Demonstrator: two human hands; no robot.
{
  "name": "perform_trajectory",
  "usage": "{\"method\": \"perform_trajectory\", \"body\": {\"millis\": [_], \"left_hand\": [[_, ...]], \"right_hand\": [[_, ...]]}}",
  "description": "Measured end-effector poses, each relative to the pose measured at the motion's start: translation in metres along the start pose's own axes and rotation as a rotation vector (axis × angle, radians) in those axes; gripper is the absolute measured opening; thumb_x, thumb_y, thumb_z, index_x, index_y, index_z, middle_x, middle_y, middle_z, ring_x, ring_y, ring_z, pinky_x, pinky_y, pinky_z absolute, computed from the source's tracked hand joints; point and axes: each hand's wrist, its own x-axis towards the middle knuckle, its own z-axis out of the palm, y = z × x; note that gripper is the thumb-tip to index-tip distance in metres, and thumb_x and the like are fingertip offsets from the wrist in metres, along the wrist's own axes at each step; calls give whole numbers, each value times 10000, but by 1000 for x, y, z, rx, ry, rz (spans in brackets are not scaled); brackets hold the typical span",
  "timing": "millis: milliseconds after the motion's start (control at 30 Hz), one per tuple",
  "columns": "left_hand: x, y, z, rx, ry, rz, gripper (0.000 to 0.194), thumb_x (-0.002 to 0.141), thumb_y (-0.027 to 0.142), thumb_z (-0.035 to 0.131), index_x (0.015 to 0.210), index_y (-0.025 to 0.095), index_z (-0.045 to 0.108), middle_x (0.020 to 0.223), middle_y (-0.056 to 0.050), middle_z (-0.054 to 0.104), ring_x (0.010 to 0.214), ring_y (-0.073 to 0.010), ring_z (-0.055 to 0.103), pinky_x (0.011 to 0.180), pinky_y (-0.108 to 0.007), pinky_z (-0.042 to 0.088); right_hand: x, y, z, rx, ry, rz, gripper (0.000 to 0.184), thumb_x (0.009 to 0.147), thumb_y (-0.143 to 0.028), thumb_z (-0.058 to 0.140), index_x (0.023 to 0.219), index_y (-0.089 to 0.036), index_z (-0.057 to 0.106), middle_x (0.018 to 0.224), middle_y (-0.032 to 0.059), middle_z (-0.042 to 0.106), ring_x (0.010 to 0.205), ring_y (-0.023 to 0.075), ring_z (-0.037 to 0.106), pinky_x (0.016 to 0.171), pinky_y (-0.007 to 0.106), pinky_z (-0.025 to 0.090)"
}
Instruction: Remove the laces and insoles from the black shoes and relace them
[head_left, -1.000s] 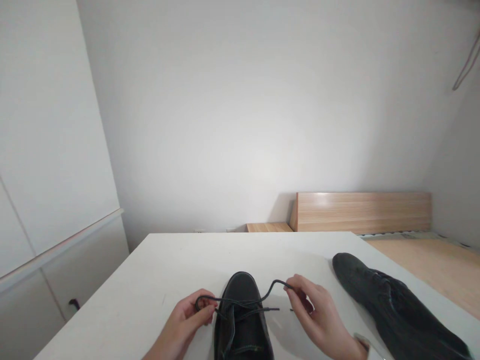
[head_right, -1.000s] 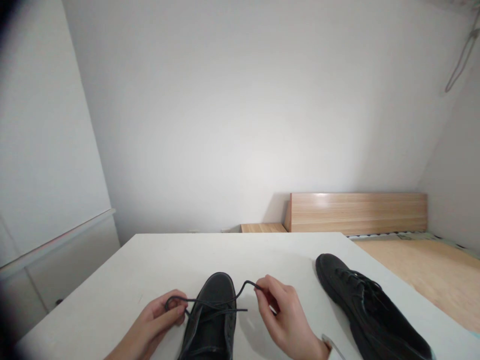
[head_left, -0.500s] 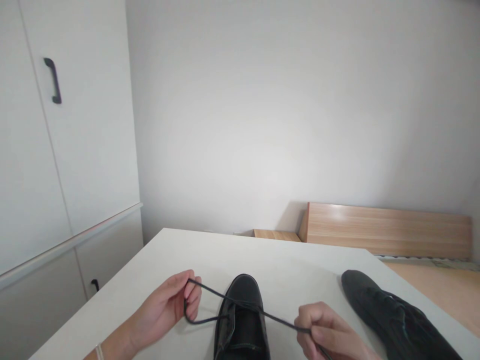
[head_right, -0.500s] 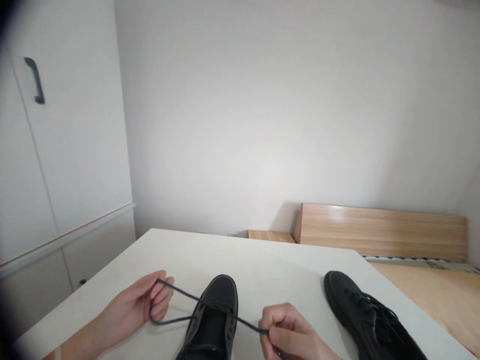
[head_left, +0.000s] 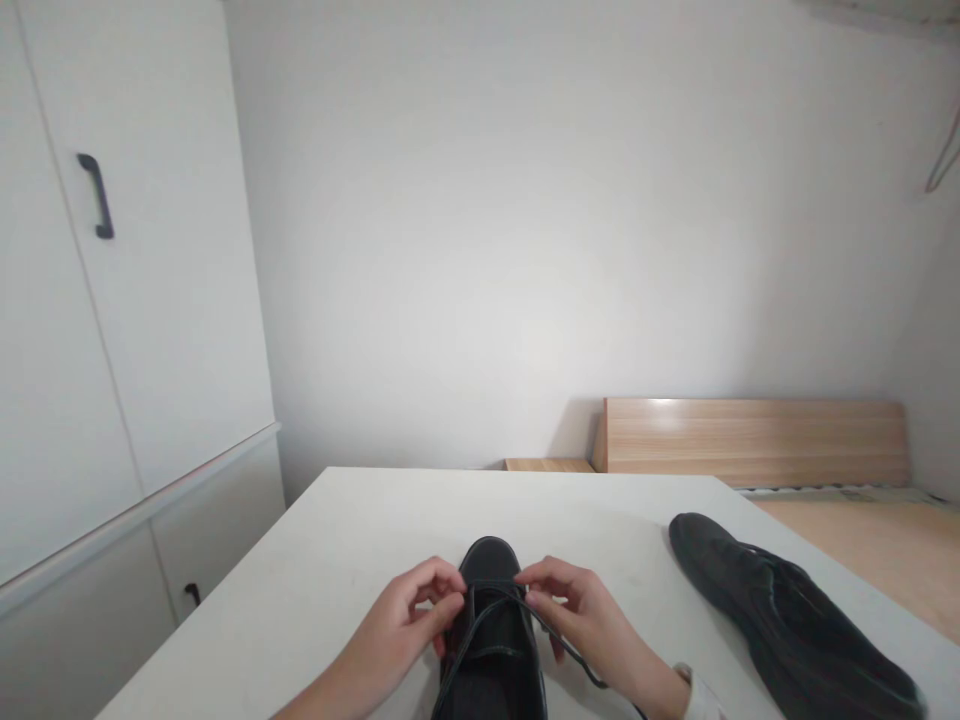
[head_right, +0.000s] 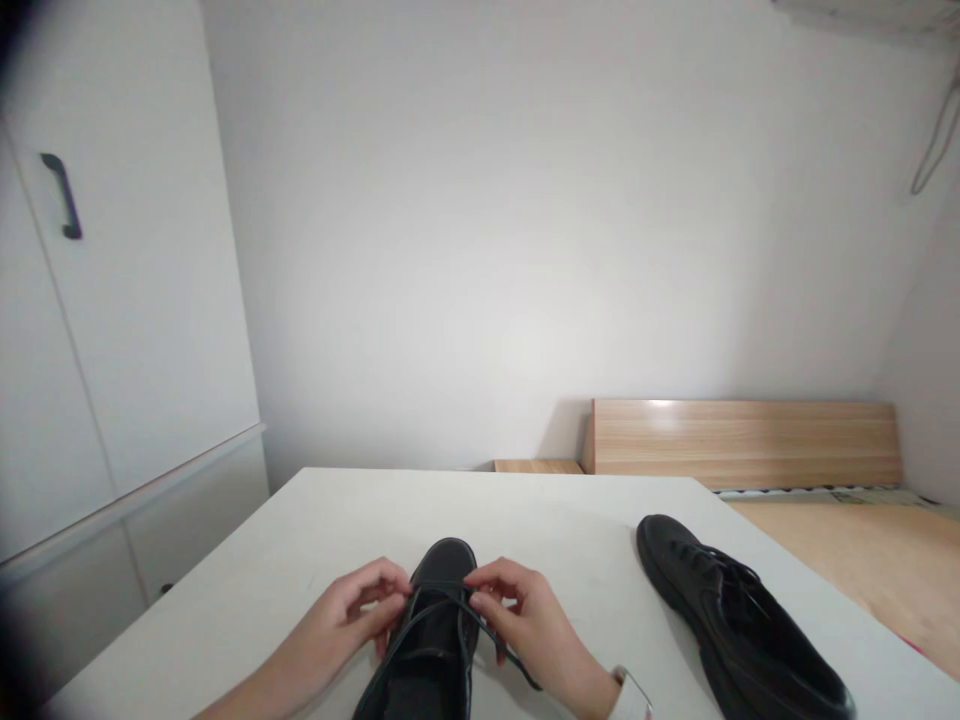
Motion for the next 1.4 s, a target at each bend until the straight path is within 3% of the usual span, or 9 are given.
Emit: {"method": "perform_trajectory", "body": {"millis": [67,367,633,900,967,1067,1200,1300,1400], "left_hand": [[8,-7,6,22,56,19,551,780,670,680,997,165,729,806,-33,598,679,-179,591,580,-277,493],[14,-2,11,202,129,128,306,878,454,629,840,170,735,853,-66,621,759,-217,606,628,-293,470],[15,15,12,250,174,230,232,1003,387,416,878,226,527,790,2,568,776,-194,569,763,-308,420],[15,-3,-24,174,174,118,135,703,153,680,833,184,661,716,27,514,674,-160,466,652,-266,377],[13,-8,-22,115,166,72,69,749,233,682,734,167,667,719,-8,566,693,-175,505,683,-288,409],[11,-6,-16,-52,144,19,323,910,440,490,751,181,602,814,-58,637,839,-226,622,814,-358,492],[7,3,-15,-252,208,-16,389,954,543,391,746,227,482,604,65,405,589,-151,506,691,-317,497],[3,7,-24,22,204,31,340,890,496,580,724,200,589,586,61,423,540,-131,405,586,-266,391],[0,7,-34,477,86,105,237,879,385,629,769,192,713,794,-23,646,747,-183,568,695,-274,396]], "right_hand": [[1,2,5,6,24,-30,537,781,-680,683,928,-164,708,742,9,555,557,139,533,420,242,471],[-1,-15,18,-172,193,-220,185,913,-344,590,813,-189,611,817,46,637,789,211,590,718,332,479],[-2,-28,15,-278,271,-302,160,969,-338,489,902,-210,558,864,32,602,845,216,567,786,344,427],[1,-8,-31,-368,209,-153,122,813,-288,596,764,-188,645,678,19,573,663,217,502,671,360,379],[0,-5,-38,-327,207,-112,161,813,-324,623,756,-181,672,663,25,587,642,212,495,641,349,368],[-2,-8,-37,-218,188,-89,286,840,-454,635,754,-184,681,764,57,638,737,229,558,699,359,417],[-2,-11,-24,25,155,-60,439,957,-620,423,839,-220,560,679,-6,557,697,195,609,753,358,499],[-2,-8,-24,135,164,0,498,902,-722,465,857,-231,538,531,-106,349,389,101,352,504,280,433],[-6,-8,-34,-54,126,-30,415,811,-608,698,803,-194,670,591,-48,504,478,109,403,510,258,366]]}}
